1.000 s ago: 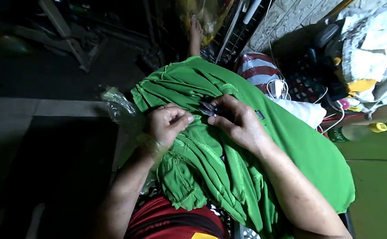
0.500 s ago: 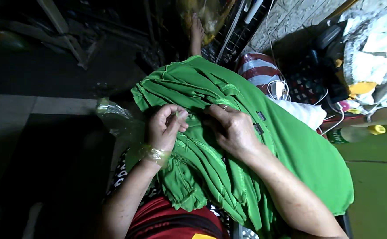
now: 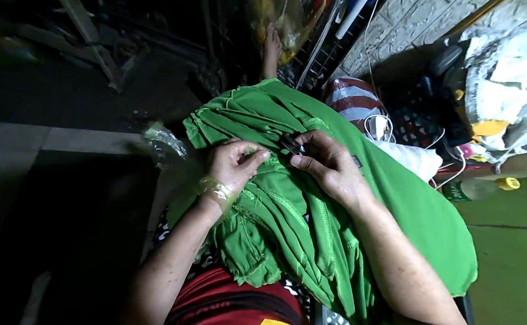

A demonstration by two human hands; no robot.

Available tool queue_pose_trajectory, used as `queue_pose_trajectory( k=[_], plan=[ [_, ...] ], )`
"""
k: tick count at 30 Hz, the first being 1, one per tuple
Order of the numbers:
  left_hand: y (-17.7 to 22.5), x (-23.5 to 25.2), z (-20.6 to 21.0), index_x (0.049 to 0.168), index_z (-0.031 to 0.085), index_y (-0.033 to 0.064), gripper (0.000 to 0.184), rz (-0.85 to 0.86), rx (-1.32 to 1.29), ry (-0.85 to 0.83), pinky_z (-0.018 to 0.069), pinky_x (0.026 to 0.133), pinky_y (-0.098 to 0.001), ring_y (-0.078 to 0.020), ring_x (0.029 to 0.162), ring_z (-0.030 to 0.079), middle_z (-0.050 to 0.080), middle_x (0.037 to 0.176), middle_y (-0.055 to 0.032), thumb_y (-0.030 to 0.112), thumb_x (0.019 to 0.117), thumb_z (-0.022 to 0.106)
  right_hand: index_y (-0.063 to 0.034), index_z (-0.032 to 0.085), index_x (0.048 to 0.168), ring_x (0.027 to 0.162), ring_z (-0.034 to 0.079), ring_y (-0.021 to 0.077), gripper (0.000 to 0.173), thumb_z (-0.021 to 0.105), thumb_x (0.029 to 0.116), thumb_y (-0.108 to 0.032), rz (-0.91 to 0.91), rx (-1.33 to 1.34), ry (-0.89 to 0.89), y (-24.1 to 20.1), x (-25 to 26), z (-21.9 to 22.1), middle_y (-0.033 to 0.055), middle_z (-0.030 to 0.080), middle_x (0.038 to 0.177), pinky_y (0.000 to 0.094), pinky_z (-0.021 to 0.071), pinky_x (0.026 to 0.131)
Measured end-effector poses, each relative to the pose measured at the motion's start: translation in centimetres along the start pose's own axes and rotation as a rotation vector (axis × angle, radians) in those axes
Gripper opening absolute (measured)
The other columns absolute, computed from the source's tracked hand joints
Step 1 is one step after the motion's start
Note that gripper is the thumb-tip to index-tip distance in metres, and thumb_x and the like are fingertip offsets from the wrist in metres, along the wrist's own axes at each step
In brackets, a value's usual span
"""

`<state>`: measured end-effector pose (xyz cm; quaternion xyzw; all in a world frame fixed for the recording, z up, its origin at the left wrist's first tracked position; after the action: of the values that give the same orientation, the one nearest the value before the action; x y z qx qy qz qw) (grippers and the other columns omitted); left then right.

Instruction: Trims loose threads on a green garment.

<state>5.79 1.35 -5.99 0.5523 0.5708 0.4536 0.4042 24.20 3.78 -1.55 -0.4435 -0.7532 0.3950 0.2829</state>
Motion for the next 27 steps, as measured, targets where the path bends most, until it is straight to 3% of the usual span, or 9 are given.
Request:
queue_pose_trajectory(
  k=[3, 9, 13, 18, 21, 27],
  plan=[
    [0.1, 0.0, -0.1, 0.102, 0.069, 0.0035, 0.014, 0.031, 0.033, -0.036, 0.0486, 0.058, -0.0172, -0.0028, 0.062, 0.055, 0.063, 0.091, -0.0043, 0.016, 0.1018, 0.063, -0.0046, 0.067, 0.111, 0.066, 0.06, 0.0076, 0.017, 0.068, 0.0939, -0.008, -0.018, -0.206, -0.027, -1.0, -0.1, 0.1, 0.0039, 0.066, 0.084, 0.0247, 0.0512, 0.06],
    [0.1, 0.0, 0.0, 0.106, 0.066, 0.0017, 0.02, 0.121, 0.119, -0.041, 0.051, 0.061, -0.0223, -0.0071, 0.064, 0.057, 0.063, 0.088, -0.0068, 0.019, 0.1057, 0.056, -0.0068, 0.07, 0.11, 0.078, 0.066, 0.0173, 0.019, 0.073, 0.0928, -0.013, 0.046, -0.357, -0.131, -1.4, 0.3, -0.2, 0.0063, 0.07, 0.088, 0.0409, 0.0549, 0.071],
    [0.3, -0.1, 0.2, 0.105, 0.067, 0.0015, 0.02, 0.153, 0.162, -0.016, 0.0506, 0.062, -0.0257, -0.0106, 0.066, 0.057, 0.064, 0.094, -0.0097, 0.018, 0.1054, 0.056, -0.0074, 0.072, 0.109, 0.081, 0.068, 0.0241, 0.018, 0.073, 0.0927, -0.015, 0.042, -0.456, -0.141, -1.6, 0.7, 0.2, 0.0085, 0.071, 0.089, 0.0501, 0.0541, 0.071],
    [-0.1, -0.3, 0.4, 0.104, 0.068, 0.0007, 0.019, 0.199, 0.123, 0.074, 0.0482, 0.061, -0.0188, -0.0052, 0.066, 0.055, 0.063, 0.093, -0.0077, 0.017, 0.1032, 0.059, -0.0078, 0.073, 0.104, 0.074, 0.068, 0.0232, 0.014, 0.074, 0.0908, -0.011, -0.023, -0.493, -0.126, -2.6, 0.8, 0.8, 0.0077, 0.071, 0.084, 0.0477, 0.0544, 0.063],
    [-0.3, -0.3, 0.5, 0.103, 0.069, -0.0019, 0.019, 0.23, 0.101, 0.133, 0.0472, 0.063, -0.014, -0.0009, 0.069, 0.055, 0.063, 0.093, -0.0073, 0.015, 0.1019, 0.06, -0.0064, 0.072, 0.107, 0.081, 0.07, 0.0261, 0.016, 0.071, 0.0918, -0.014, -0.054, -0.476, -0.147, -2.0, 1.2, 0.9, 0.0098, 0.071, 0.088, 0.0517, 0.0548, 0.07],
    [-0.4, -0.4, 0.5, 0.104, 0.068, 0.0018, 0.021, 0.24, 0.124, 0.123, 0.0463, 0.06, -0.0178, -0.0044, 0.064, 0.053, 0.062, 0.09, -0.0063, 0.021, 0.1039, 0.058, -0.0074, 0.071, 0.112, 0.082, 0.068, 0.0215, 0.019, 0.069, 0.095, -0.016, 0.0, -0.421, -0.23, -1.9, 1.3, -0.2, 0.0078, 0.071, 0.09, 0.048, 0.0549, 0.073]
  ],
)
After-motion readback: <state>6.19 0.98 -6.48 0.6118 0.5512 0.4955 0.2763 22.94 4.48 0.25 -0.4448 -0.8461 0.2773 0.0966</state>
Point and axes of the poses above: each hand's wrist, its own x-axis towards the middle knuckle, its own z-axis out of the palm, y = z × x, the point moved 5 cm from there along x, towards the middle knuckle
